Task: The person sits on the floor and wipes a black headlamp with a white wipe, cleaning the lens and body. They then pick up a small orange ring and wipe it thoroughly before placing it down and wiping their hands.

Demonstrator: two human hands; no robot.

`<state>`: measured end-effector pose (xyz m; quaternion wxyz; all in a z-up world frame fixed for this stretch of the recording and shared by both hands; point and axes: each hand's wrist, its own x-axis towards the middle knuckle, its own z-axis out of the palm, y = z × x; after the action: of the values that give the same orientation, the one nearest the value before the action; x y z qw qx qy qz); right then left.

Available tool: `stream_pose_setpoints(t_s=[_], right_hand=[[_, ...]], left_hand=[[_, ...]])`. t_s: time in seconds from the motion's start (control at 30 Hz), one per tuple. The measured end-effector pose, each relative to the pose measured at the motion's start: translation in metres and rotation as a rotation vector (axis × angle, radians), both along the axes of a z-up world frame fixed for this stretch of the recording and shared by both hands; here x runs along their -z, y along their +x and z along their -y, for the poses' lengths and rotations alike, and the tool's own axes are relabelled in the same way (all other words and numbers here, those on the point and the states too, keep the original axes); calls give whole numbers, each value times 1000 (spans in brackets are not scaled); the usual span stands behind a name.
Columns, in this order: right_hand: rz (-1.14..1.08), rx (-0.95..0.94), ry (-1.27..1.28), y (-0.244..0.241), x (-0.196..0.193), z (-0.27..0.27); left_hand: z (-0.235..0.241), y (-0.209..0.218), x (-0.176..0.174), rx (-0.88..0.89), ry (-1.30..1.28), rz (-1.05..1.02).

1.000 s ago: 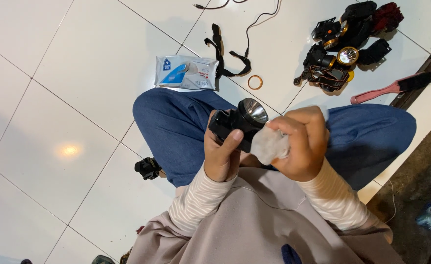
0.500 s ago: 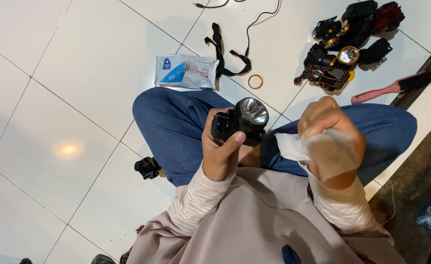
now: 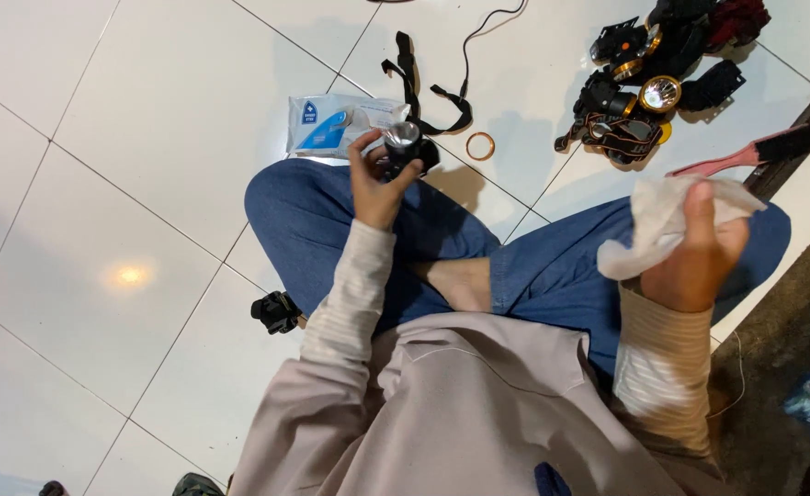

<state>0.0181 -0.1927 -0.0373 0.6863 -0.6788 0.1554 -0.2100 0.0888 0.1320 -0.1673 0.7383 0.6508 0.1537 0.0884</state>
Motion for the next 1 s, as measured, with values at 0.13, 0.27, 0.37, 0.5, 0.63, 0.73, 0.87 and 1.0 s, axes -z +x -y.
stream_pose_setpoints(t_s=[0.13,0.27,0.37,0.5,0.63,0.73,0.87,1.0], right_hand=[[-197,129,392,-6,25,-3],[-291,-32,877,-1,13,-19],[-235,-74,839,-7,40,-10],[-272,-70,998,-14,53,0],[-218,-162,1154,-16,86,14],[-214,-214,1199,-14,101,20],[-183,-267,1236,-14,111,21],[-231,-260,1214,-16,132,26]], left_hand=[[24,24,59,205,188,22],[42,35,68,364,420,65],[43,35,55,329,514,-49],[36,37,83,352,652,-139],[40,34,92,362,827,-144],[47,31,63,378,940,-69],[72,35,40,515,1248,230],[104,44,69,568,1585,389]])
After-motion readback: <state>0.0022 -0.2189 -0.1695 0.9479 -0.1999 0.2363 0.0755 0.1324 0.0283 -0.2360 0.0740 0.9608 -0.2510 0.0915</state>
